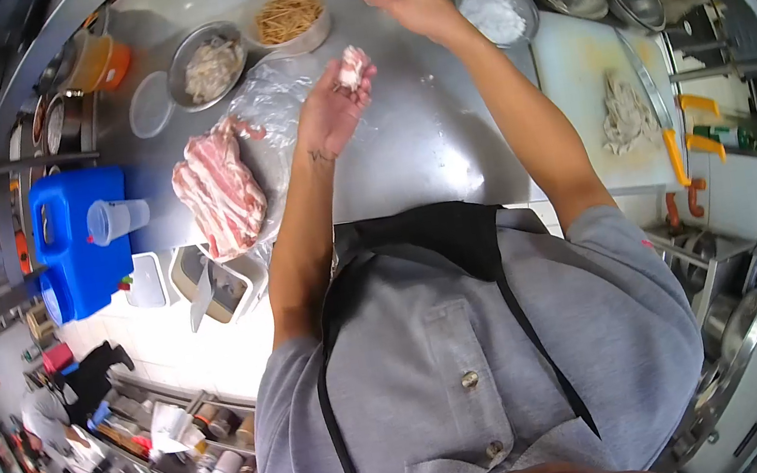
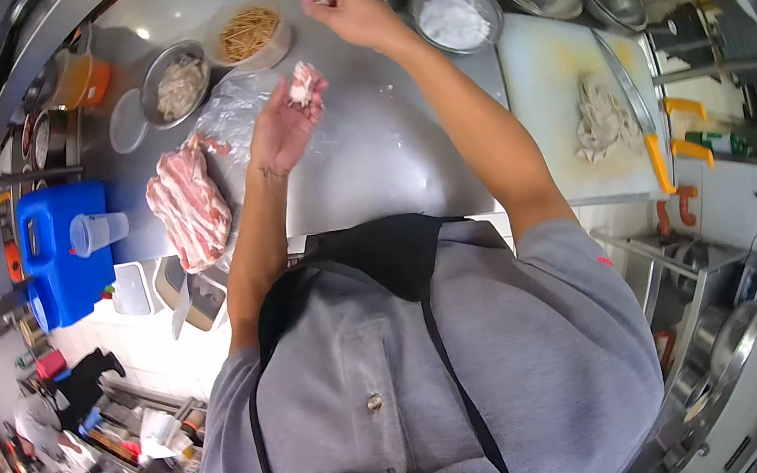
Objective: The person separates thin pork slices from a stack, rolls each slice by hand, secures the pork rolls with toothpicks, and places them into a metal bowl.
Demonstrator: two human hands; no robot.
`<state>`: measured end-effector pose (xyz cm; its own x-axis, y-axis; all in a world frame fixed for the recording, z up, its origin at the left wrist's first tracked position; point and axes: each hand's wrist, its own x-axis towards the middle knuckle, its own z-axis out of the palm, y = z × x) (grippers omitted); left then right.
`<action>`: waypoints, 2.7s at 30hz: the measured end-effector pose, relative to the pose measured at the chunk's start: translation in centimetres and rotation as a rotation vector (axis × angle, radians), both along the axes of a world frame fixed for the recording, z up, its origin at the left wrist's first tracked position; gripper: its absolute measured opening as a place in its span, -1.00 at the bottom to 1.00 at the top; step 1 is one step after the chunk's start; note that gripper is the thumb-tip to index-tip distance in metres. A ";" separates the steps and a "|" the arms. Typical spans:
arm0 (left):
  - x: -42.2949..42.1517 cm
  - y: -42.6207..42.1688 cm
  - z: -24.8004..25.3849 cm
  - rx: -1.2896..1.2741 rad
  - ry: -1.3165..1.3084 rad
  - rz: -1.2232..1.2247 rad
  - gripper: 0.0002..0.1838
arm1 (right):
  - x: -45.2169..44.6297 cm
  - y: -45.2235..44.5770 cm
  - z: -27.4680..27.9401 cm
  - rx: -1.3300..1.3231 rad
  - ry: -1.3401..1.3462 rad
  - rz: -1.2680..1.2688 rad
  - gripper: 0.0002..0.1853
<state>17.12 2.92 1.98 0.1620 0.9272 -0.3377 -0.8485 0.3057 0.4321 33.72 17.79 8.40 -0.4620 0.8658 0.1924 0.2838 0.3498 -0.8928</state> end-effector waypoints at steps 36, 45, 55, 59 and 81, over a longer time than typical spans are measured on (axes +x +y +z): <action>-1.1 -8.2 5.0 -0.025 0.435 0.436 -0.59 | -7.0 -4.2 6.8 0.133 0.127 0.375 -0.85; 1.0 -5.4 6.8 0.098 0.479 0.356 -0.66 | -1.4 -8.2 6.3 0.535 0.105 0.483 -0.88; 1.9 -5.2 7.0 0.132 0.541 0.407 -0.63 | -0.5 -8.9 6.0 0.660 0.027 0.465 -0.86; 2.0 -5.4 6.7 0.133 0.499 0.408 -0.66 | -0.6 -9.2 5.7 0.673 0.020 0.464 -0.85; 2.1 -5.4 6.6 0.133 0.415 0.336 -0.79 | -0.8 -9.1 3.5 0.851 0.002 0.453 -0.84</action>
<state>19.22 -2.45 8.59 -0.2720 0.9441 -0.1864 -0.6403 -0.0330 0.7674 32.92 8.68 11.94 -0.7170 0.1759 0.6745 -0.0384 0.9562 -0.2902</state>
